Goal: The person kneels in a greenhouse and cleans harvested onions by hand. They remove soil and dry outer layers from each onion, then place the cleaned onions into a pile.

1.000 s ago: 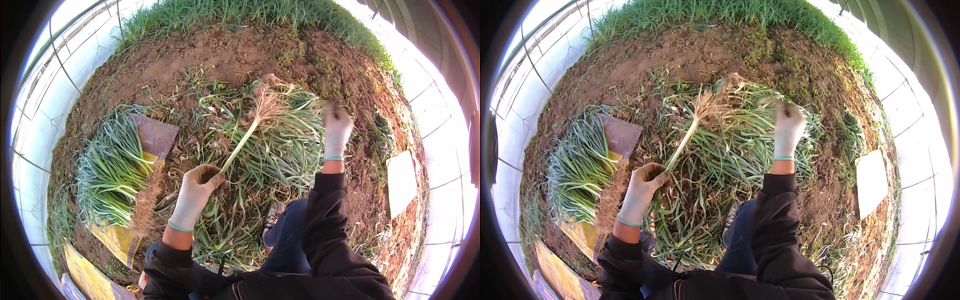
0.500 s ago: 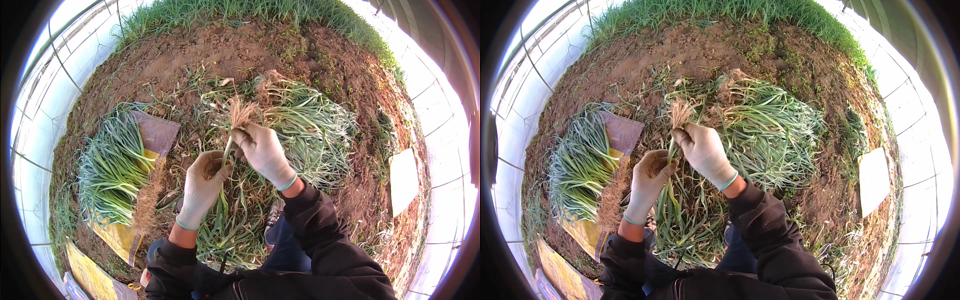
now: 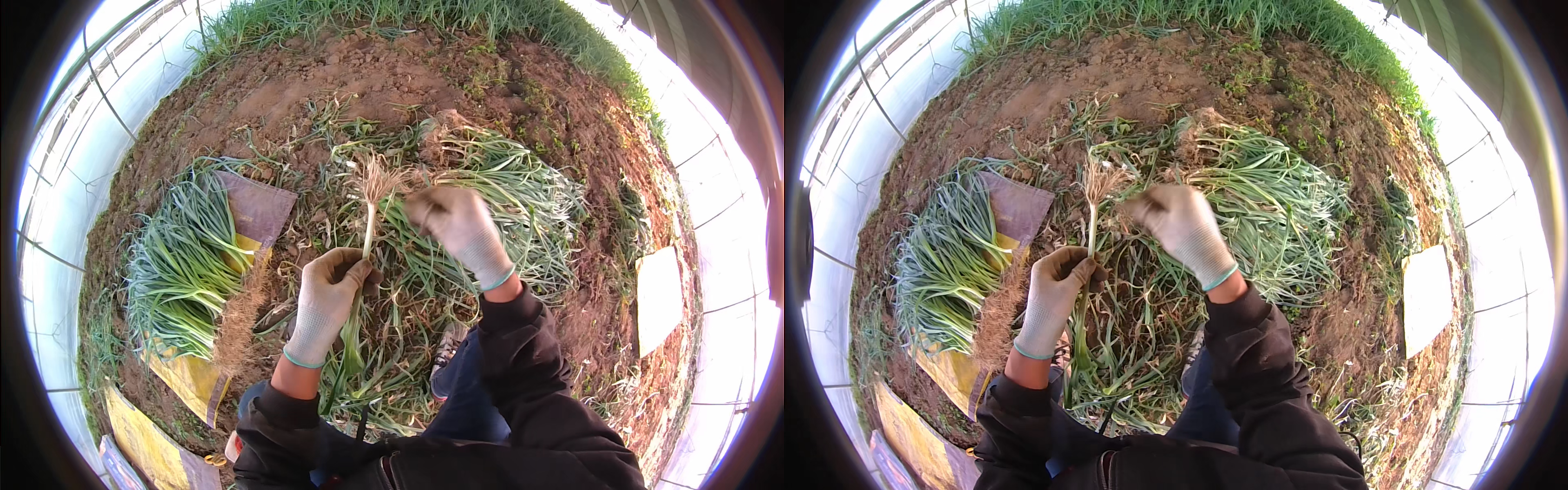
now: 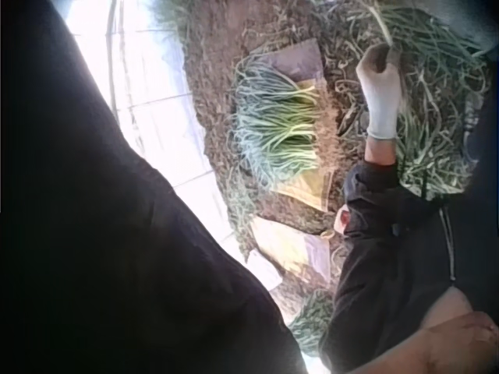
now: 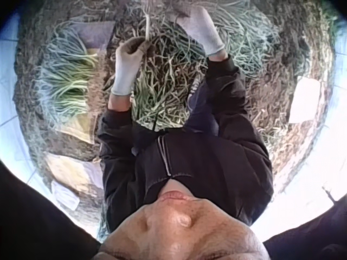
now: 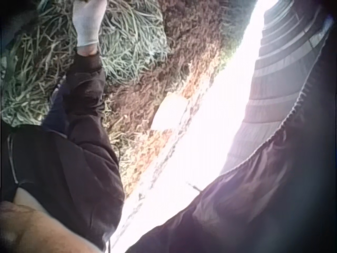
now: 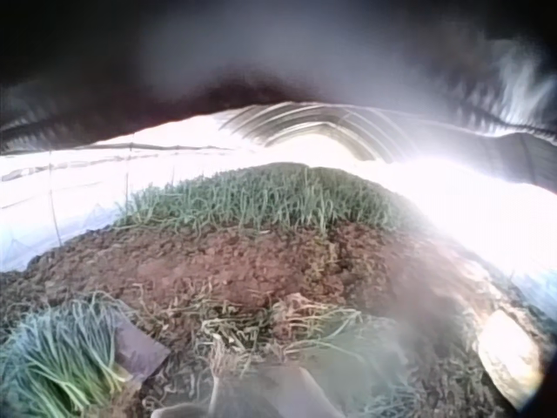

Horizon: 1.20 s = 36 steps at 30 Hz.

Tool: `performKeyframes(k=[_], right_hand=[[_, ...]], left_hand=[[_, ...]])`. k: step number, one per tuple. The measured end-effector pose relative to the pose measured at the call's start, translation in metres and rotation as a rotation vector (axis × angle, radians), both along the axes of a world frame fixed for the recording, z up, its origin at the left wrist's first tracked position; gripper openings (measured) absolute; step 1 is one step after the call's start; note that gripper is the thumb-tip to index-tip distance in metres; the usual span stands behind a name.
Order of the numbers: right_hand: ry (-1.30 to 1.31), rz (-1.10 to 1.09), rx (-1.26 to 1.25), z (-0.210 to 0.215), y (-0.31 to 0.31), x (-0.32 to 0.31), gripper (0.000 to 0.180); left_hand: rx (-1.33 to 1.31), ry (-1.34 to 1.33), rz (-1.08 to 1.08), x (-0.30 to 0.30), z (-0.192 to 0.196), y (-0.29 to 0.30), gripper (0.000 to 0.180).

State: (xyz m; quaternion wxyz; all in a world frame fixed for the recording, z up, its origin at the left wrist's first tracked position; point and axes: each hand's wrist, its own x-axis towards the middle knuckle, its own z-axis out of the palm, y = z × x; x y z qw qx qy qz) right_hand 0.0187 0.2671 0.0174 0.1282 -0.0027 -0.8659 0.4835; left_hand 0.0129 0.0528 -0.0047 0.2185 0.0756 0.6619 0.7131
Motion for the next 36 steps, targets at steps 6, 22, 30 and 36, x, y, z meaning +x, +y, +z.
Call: performKeyframes(k=[6, 22, 30, 36], right_hand=[[-0.193, 0.003, -0.037, 0.008, -0.040, -0.002, 0.029], [0.138, -0.125, 0.029, 0.012, -0.017, 0.001, 0.024], [0.062, 0.201, 0.233, 0.007, -0.026, 0.005, 0.049], [0.219, 0.008, 0.634, 0.002, -0.033, 0.001, 0.054]], left_hand=[[-0.013, 0.024, -0.107, 0.000, -0.002, -0.001, 0.015], [0.266, -0.242, -0.327, 0.000, 0.011, -0.013, 0.023], [0.085, -0.019, -0.269, 0.000, 0.006, -0.007, 0.019], [-0.058, 0.055, -0.302, -0.001, 0.002, -0.006, 0.018]])
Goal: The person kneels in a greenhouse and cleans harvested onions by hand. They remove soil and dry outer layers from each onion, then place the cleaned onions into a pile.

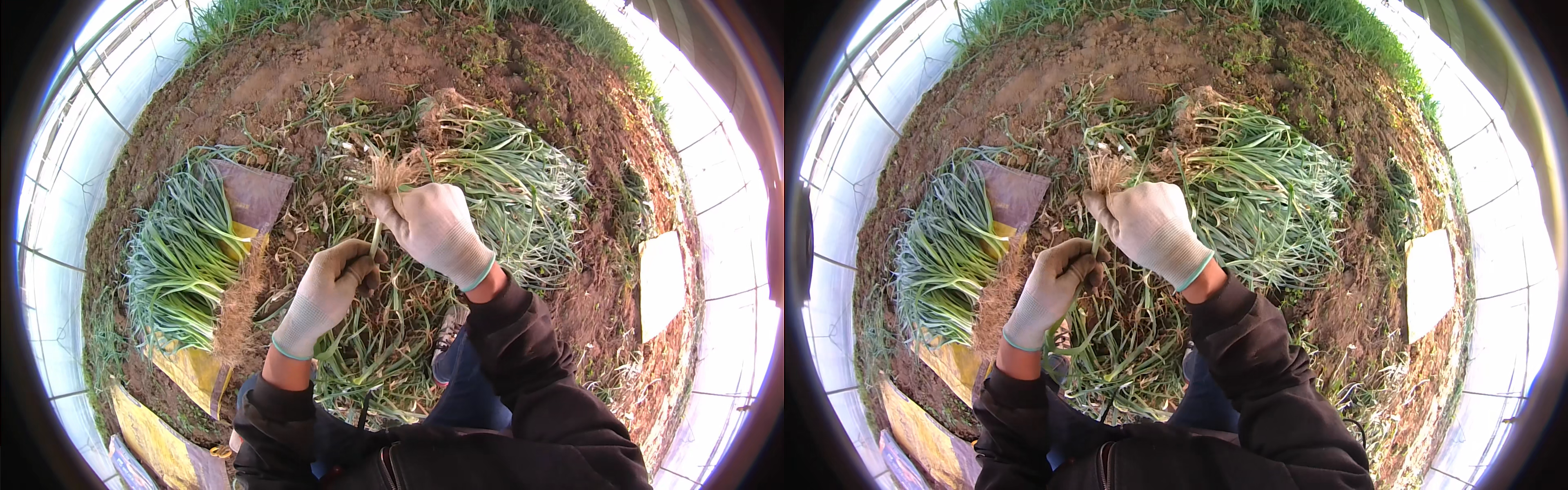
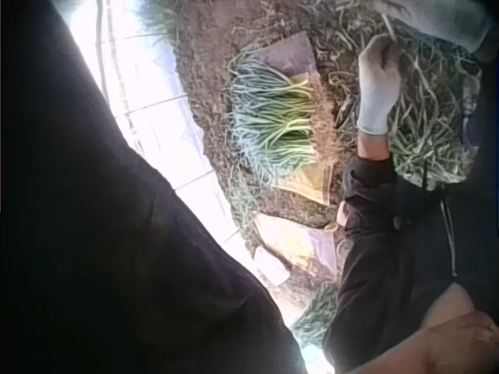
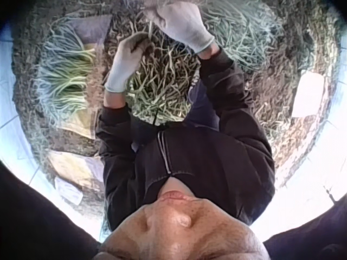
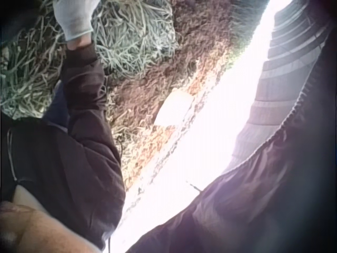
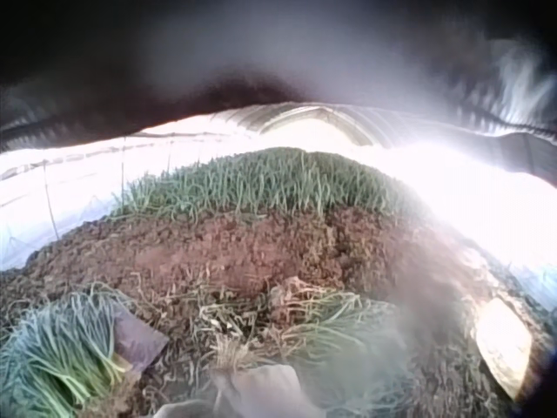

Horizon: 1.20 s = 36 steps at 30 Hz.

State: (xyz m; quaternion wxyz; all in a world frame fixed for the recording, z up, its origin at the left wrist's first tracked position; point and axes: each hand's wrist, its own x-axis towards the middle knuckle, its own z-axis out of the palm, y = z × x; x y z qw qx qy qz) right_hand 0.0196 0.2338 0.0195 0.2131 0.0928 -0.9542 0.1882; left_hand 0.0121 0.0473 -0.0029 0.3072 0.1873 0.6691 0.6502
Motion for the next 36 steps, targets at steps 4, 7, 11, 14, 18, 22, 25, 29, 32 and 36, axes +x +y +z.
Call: performKeyframes(k=[4, 7, 11, 14, 18, 22, 25, 29, 32, 36], right_hand=[[-0.118, -0.074, -0.718, 0.007, 0.019, -0.004, 0.056], [-0.336, -0.121, -0.935, 0.019, 0.031, 0.003, 0.055], [-0.304, 0.231, -0.693, -0.001, 0.013, 0.000, 0.053], [-0.196, 0.095, -0.605, 0.002, 0.000, -0.003, 0.044], [-0.280, 0.077, -0.578, 0.006, 0.004, -0.002, 0.039], [-0.459, 0.110, -0.914, 0.004, 0.010, -0.003, 0.037], [-0.516, 0.124, -1.122, 0.009, 0.019, 0.000, 0.037], [-0.300, 0.057, -1.453, -0.003, 0.056, -0.011, 0.037], [-0.685, 0.139, -0.483, -0.030, 0.040, -0.018, 0.041], [-1.231, 0.474, 0.396, -0.174, 0.026, -0.002, 0.044]], left_hand=[[0.102, -0.119, -0.003, -0.001, 0.002, -0.004, 0.020], [0.220, -0.242, 0.027, 0.001, 0.000, -0.007, 0.021], [0.224, -0.288, -0.008, 0.001, 0.006, -0.005, 0.022], [0.249, -0.320, -0.045, 0.002, 0.002, -0.004, 0.024], [0.239, -0.293, -0.076, 0.003, 0.003, -0.004, 0.024], [0.290, -0.357, -0.078, 0.001, 0.005, -0.006, 0.023], [0.311, -0.373, -0.056, 0.002, 0.006, -0.007, 0.025], [0.453, -0.419, 0.000, 0.003, 0.010, -0.013, 0.033], [0.457, -0.277, 0.070, -0.001, 0.009, -0.016, 0.038], [0.488, -0.299, 0.242, -0.012, 0.009, -0.006, 0.023]])
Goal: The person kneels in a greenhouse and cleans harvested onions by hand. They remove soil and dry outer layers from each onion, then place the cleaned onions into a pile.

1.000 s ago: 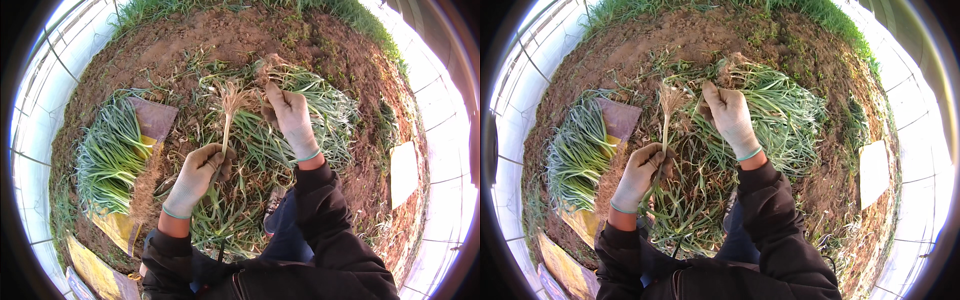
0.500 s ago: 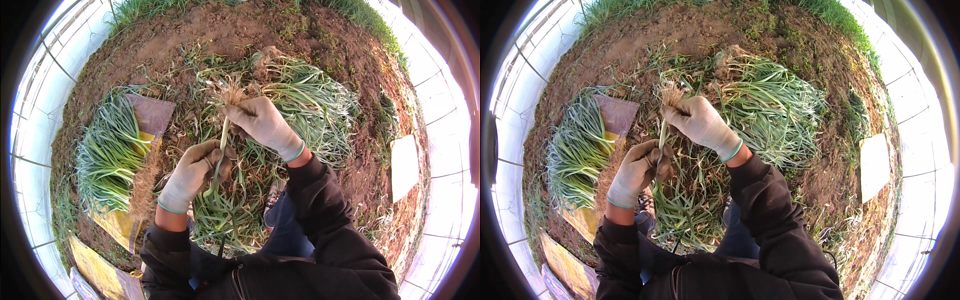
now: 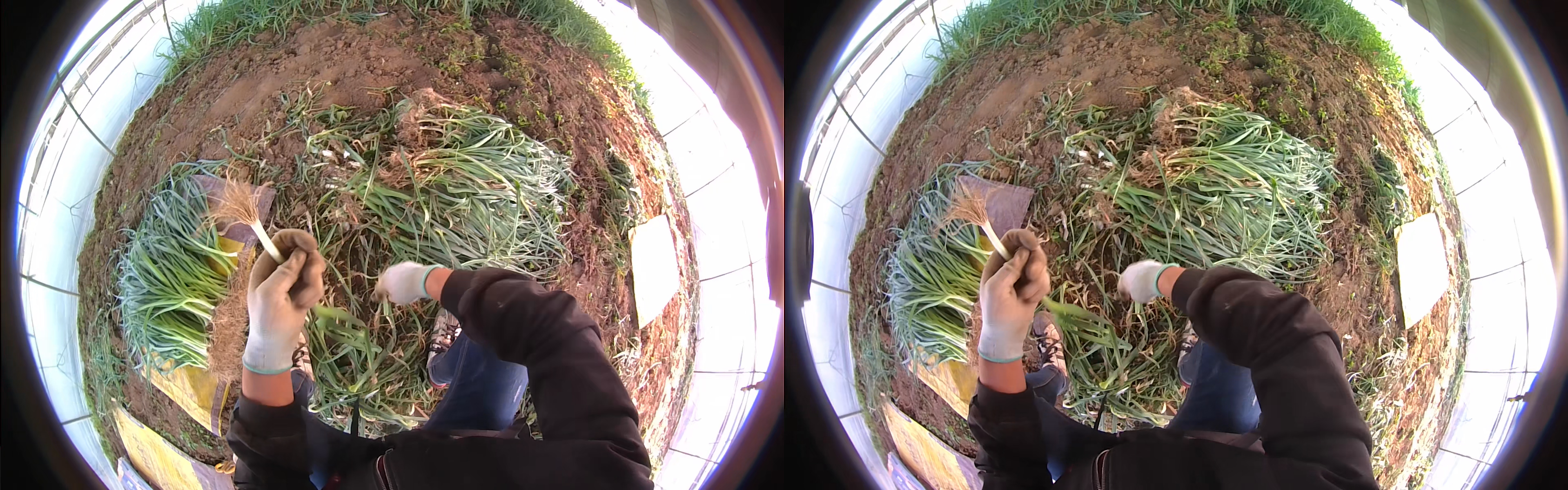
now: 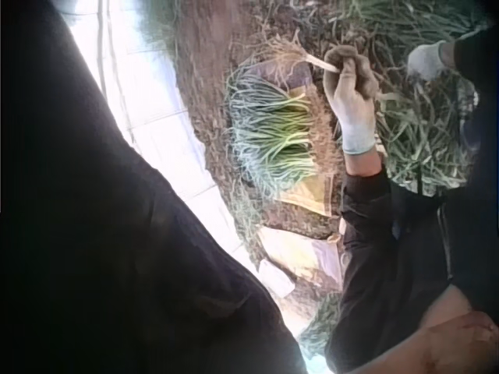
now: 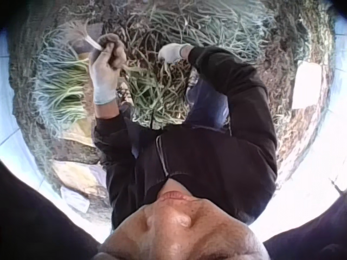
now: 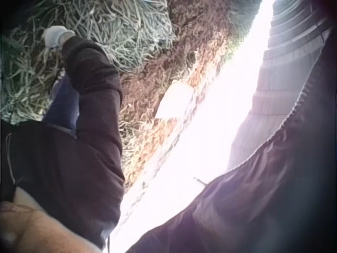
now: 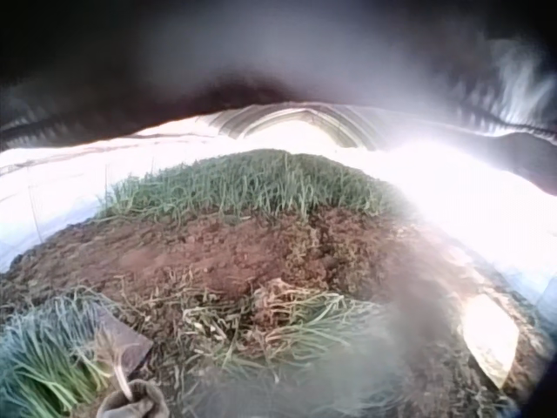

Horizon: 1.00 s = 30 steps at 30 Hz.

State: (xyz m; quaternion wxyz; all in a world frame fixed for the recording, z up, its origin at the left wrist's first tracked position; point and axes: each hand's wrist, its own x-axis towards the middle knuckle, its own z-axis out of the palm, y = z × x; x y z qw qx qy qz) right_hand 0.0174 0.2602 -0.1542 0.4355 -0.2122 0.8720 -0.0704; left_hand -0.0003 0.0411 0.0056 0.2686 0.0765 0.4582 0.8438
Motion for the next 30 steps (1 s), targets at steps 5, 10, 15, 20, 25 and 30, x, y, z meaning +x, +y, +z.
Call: performKeyframes(k=[5, 10, 15, 20, 25, 30], right_hand=[[0.164, -0.195, -0.047, -0.029, 0.015, -0.049, 0.035], [0.775, -0.925, -0.025, -0.076, 0.131, -0.123, 0.030], [0.847, -0.968, 0.183, -0.100, 0.182, -0.169, 0.034], [0.801, -0.796, 0.499, -0.104, 0.179, -0.171, 0.037], [0.940, -0.521, 0.462, -0.072, 0.171, -0.148, 0.018], [0.891, -0.673, -0.006, 0.014, 0.132, -0.110, 0.023]], left_hand=[[-0.087, -0.042, 0.248, -0.001, -0.003, -0.015, 0.033], [-0.302, -0.076, 0.387, -0.008, -0.004, -0.003, 0.031], [-0.383, -0.252, 0.411, -0.003, -0.005, -0.001, 0.034], [-0.444, -0.329, 0.325, -0.003, -0.008, 0.002, 0.034], [-0.383, -0.295, 0.302, 0.001, -0.010, 0.000, 0.032], [-0.297, -0.233, 0.300, 0.005, -0.009, 0.000, 0.026]])
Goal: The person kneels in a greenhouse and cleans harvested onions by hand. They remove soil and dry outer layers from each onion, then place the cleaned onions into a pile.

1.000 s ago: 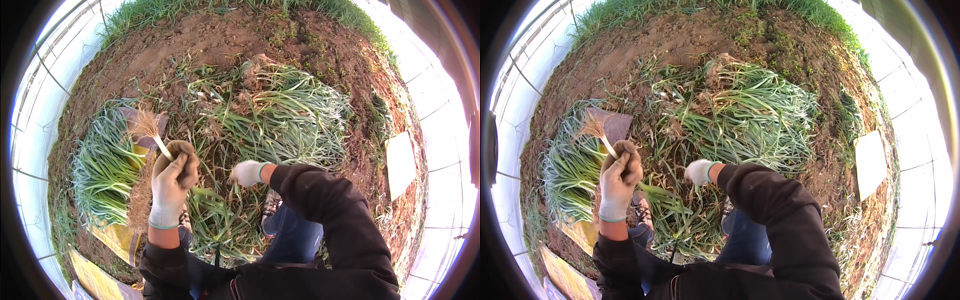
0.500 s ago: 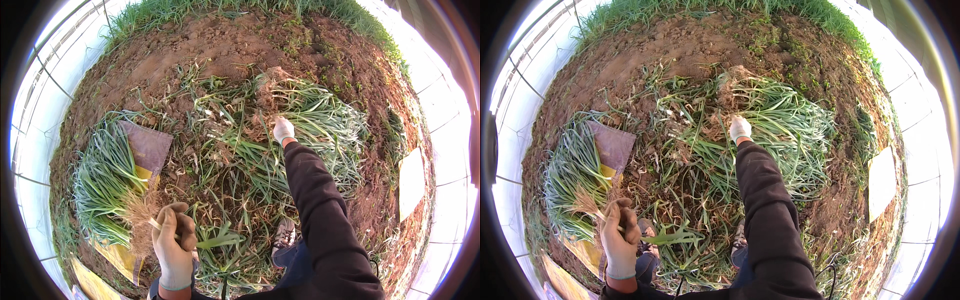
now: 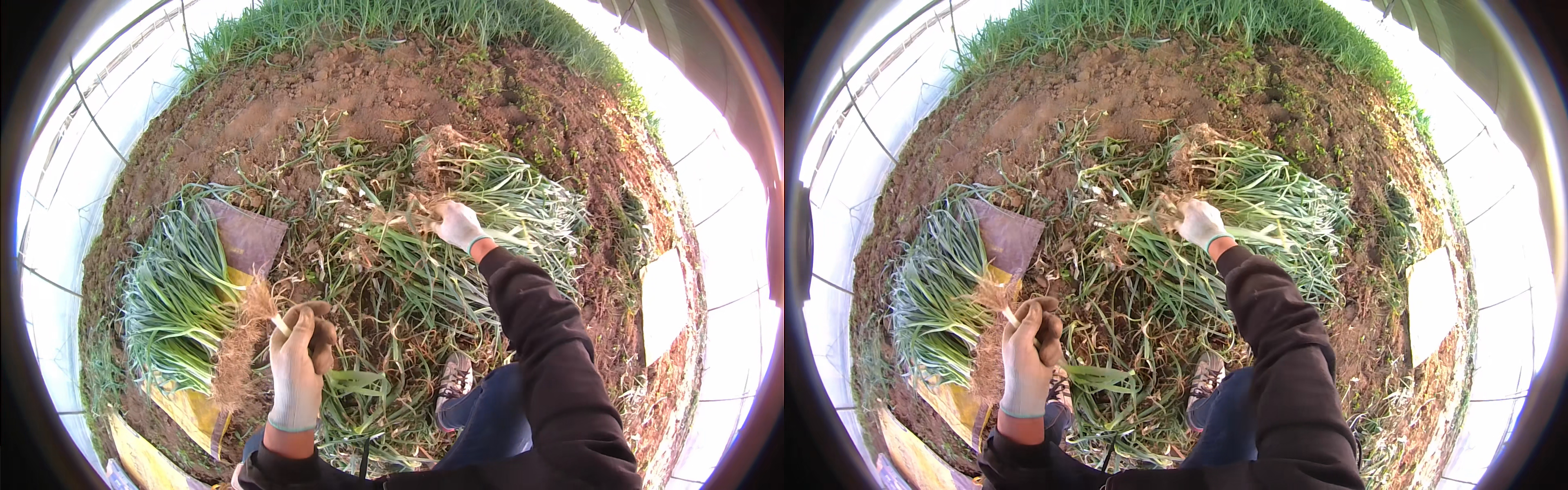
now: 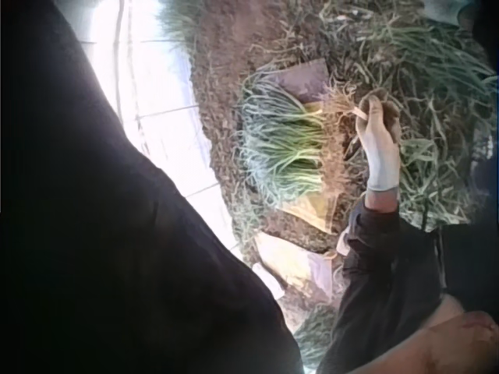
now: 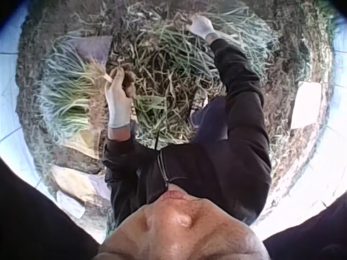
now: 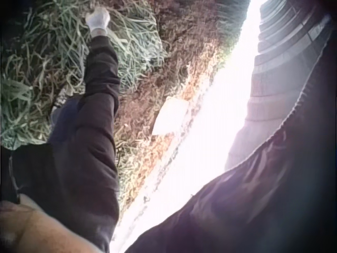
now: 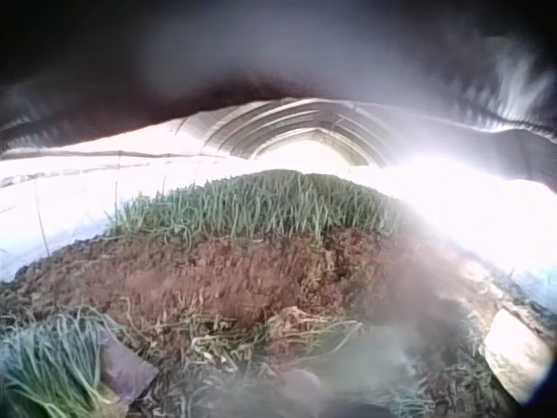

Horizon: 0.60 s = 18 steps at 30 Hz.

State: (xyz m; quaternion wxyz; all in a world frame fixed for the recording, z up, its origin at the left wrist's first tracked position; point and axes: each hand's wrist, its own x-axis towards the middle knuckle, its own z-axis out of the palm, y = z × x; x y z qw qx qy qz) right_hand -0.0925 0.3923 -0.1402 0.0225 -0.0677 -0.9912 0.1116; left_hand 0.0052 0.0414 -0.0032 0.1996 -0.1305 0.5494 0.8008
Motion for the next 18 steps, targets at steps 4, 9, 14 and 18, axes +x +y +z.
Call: performKeyframes(k=[4, 9, 14, 18], right_hand=[[-0.115, 0.030, -0.625, 0.130, -0.062, 0.035, 0.025], [0.026, 0.189, -0.931, 0.194, -0.116, 0.074, 0.030], [0.165, 0.149, -0.987, 0.191, -0.145, 0.096, 0.029], [0.185, 0.081, -0.726, 0.188, -0.161, 0.102, 0.029]], left_hand=[[0.041, 0.122, -0.165, 0.001, 0.002, -0.003, 0.019], [-0.119, 0.385, -0.182, 0.005, 0.002, -0.004, 0.014], [-0.276, 0.550, -0.019, 0.010, 0.004, -0.010, 0.009], [-0.465, 0.657, -0.094, 0.010, -0.002, -0.018, 0.011]])
